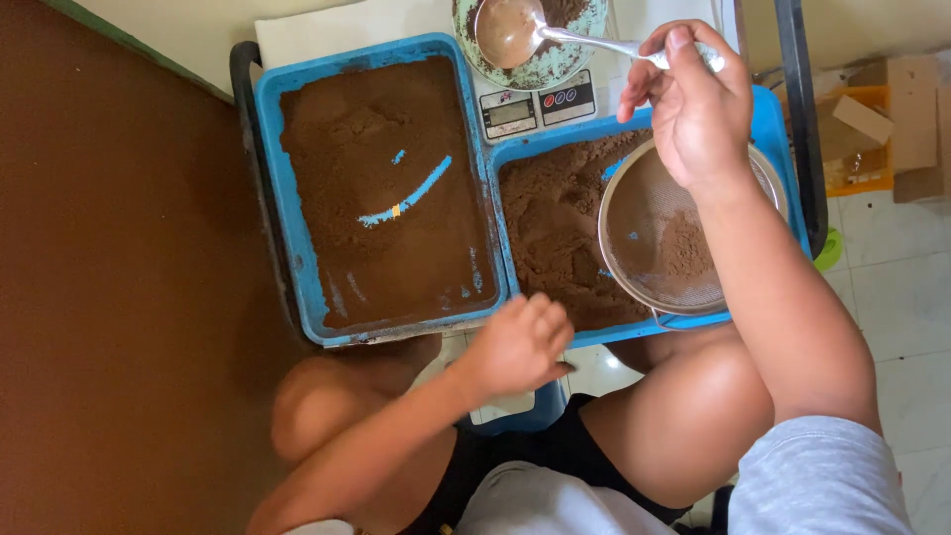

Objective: The person sits on a low stool and uses a metal sieve to sift a brown powder from a blue bin into a white bowl placed on a digital scale. They use a ladle to scoop the powder into the sieve and tap the sieve to help the powder pass through.

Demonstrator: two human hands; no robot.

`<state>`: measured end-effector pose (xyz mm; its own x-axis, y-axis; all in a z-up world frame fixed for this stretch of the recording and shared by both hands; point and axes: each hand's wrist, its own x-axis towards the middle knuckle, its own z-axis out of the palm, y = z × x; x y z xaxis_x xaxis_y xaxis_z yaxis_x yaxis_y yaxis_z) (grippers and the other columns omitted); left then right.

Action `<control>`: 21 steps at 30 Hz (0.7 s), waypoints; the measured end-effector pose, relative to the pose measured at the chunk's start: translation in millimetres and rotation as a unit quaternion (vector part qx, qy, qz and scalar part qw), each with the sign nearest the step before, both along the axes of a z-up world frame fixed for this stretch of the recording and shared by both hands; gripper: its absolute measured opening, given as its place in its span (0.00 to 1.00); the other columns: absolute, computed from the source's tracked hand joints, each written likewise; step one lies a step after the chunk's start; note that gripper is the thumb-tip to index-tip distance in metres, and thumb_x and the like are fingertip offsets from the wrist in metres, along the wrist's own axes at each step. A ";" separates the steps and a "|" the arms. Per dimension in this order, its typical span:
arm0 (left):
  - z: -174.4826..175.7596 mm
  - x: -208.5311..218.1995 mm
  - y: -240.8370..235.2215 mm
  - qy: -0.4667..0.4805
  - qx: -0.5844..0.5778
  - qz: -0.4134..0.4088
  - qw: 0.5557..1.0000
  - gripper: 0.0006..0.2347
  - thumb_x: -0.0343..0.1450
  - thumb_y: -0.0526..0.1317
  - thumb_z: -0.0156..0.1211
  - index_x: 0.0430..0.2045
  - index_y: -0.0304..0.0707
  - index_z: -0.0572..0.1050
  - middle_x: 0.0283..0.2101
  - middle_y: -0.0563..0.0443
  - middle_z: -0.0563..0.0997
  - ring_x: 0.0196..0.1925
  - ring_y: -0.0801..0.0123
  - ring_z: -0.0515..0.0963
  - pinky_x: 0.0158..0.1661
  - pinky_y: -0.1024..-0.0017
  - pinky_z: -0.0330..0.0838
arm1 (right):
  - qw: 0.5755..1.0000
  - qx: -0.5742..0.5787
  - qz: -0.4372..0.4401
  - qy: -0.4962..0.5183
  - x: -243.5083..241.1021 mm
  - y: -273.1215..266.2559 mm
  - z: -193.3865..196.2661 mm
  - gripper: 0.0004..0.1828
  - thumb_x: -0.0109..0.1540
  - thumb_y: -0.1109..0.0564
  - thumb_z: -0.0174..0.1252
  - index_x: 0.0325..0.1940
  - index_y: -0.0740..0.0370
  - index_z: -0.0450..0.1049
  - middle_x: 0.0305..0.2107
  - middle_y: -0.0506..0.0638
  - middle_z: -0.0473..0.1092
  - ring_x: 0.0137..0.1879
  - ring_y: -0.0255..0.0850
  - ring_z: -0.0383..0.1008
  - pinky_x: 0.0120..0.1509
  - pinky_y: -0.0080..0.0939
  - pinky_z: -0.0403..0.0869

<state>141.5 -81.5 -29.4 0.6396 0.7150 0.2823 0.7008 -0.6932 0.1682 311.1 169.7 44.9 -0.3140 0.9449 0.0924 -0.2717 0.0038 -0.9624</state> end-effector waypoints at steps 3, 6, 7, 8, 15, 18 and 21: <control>52.3 -15.7 67.7 -0.073 -0.018 0.089 0.993 0.19 0.71 0.55 0.51 0.30 0.33 0.72 0.33 0.40 0.71 0.34 0.49 0.68 0.35 0.51 0.62 | 0.999 -0.015 -0.018 0.048 1.5 2.0 1.8 0.12 0.72 0.50 0.54 0.45 0.62 0.69 0.35 0.53 0.68 0.34 0.44 0.73 0.35 0.45 0.76; 37.7 -23.8 140.6 -0.008 -0.004 0.173 0.985 0.33 0.74 0.64 0.43 0.55 0.26 0.69 0.58 0.35 0.75 0.59 0.38 0.69 0.57 0.49 0.63 | 0.998 0.020 -0.024 0.053 -1.1 -4.6 16.8 0.09 0.74 0.54 0.49 0.44 0.61 0.66 0.44 0.49 0.66 0.36 0.45 0.71 0.35 0.46 0.74; 21.9 -24.2 156.3 -0.008 -0.001 0.173 0.985 0.33 0.74 0.64 0.43 0.55 0.26 0.69 0.58 0.35 0.75 0.59 0.38 0.69 0.57 0.49 0.63 | 0.998 0.023 -0.024 0.053 -1.8 -7.1 21.5 0.09 0.74 0.54 0.49 0.44 0.61 0.66 0.44 0.49 0.66 0.36 0.45 0.71 0.35 0.46 0.74; 5.4 -23.7 172.0 -0.005 -0.010 0.186 0.983 0.35 0.74 0.66 0.41 0.55 0.26 0.68 0.60 0.34 0.73 0.61 0.39 0.68 0.59 0.49 0.60 | 0.998 0.025 -0.022 0.052 -1.9 -9.9 25.6 0.10 0.74 0.52 0.50 0.45 0.62 0.67 0.41 0.50 0.67 0.36 0.44 0.72 0.35 0.45 0.74; -19.3 -10.6 211.8 0.062 -0.146 0.212 0.964 0.39 0.72 0.73 0.27 0.54 0.31 0.66 0.56 0.33 0.75 0.69 0.43 0.62 0.66 0.39 0.46 | 0.998 0.035 -0.024 0.051 6.2 -14.4 26.6 0.11 0.74 0.52 0.50 0.45 0.63 0.68 0.44 0.50 0.67 0.37 0.44 0.72 0.36 0.45 0.76; -26.7 -7.9 210.5 0.055 -0.130 0.220 0.965 0.39 0.72 0.73 0.28 0.54 0.31 0.66 0.55 0.34 0.75 0.68 0.45 0.62 0.67 0.39 0.46 | 0.998 0.035 -0.021 0.042 8.4 -13.6 27.5 0.12 0.74 0.51 0.50 0.46 0.63 0.68 0.42 0.51 0.66 0.37 0.43 0.72 0.37 0.44 0.77; -37.7 -6.0 213.2 0.066 -0.035 0.217 0.973 0.37 0.74 0.72 0.31 0.50 0.31 0.68 0.51 0.36 0.76 0.59 0.47 0.68 0.62 0.45 0.52 | 0.998 0.026 -0.030 0.045 7.9 -11.6 26.7 0.12 0.74 0.51 0.50 0.45 0.63 0.68 0.42 0.50 0.67 0.37 0.43 0.72 0.37 0.45 0.76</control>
<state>135.4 131.7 -67.1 0.3015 0.9402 0.1587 0.9435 -0.3181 0.0923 319.0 158.1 71.6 -0.2450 0.9552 0.1663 -0.3552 0.0711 -0.9321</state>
